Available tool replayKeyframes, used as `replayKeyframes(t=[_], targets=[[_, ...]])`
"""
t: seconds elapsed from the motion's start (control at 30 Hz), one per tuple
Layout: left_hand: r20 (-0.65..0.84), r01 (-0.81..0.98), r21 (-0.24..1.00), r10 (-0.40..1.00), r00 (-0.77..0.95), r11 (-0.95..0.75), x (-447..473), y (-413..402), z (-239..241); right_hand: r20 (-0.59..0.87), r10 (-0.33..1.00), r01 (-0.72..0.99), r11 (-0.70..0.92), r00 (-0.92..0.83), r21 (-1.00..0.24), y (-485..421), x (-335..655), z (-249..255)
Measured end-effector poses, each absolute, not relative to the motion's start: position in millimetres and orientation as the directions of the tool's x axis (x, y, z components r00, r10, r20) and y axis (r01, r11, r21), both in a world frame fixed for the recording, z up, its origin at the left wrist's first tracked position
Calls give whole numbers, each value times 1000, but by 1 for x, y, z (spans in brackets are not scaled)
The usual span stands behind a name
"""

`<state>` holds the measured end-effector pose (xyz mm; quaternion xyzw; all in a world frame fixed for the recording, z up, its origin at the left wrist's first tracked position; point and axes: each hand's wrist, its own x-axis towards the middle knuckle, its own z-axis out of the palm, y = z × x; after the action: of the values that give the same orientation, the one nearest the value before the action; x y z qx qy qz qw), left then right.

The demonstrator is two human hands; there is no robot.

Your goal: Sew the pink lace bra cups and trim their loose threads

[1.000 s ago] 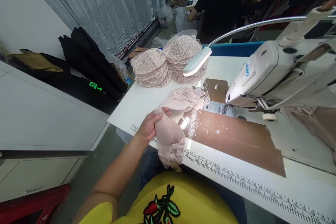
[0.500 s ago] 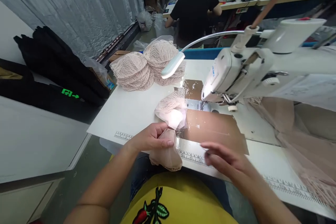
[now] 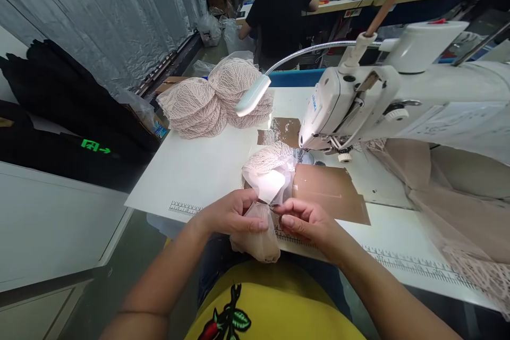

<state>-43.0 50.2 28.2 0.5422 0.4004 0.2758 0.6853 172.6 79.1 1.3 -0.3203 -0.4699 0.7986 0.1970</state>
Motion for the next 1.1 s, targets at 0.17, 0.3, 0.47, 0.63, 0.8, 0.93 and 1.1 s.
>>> replayKeyframes(t=[0.17, 0.3, 0.47, 0.63, 0.8, 0.93, 1.1], targets=[[-244, 84, 967, 792, 560, 239, -44, 51, 27, -316, 622, -32, -481, -716, -876, 79, 168, 3], [-237, 78, 967, 747, 621, 242, -43, 52, 24, -301, 647, -65, -477, -700, -876, 78, 162, 3], [-163, 45, 984, 766, 622, 172, -41, 54, 22, -300, 657, -27, -438, -691, -899, 76, 160, 5], [-224, 108, 973, 737, 637, 202, -55, 52, 26, -235, 745, 358, 6, -625, -934, 81, 199, 9], [-283, 198, 958, 787, 548, 207, -86, 44, 39, 185, 919, 836, 393, -348, -383, 92, 268, -5], [-241, 195, 968, 819, 521, 160, -78, 43, 50, 217, 931, 712, 364, -293, -600, 80, 262, 0], [-39, 140, 990, 881, 472, -31, -30, 41, 47, 0, 686, 122, 129, -727, -984, 55, 187, 17]])
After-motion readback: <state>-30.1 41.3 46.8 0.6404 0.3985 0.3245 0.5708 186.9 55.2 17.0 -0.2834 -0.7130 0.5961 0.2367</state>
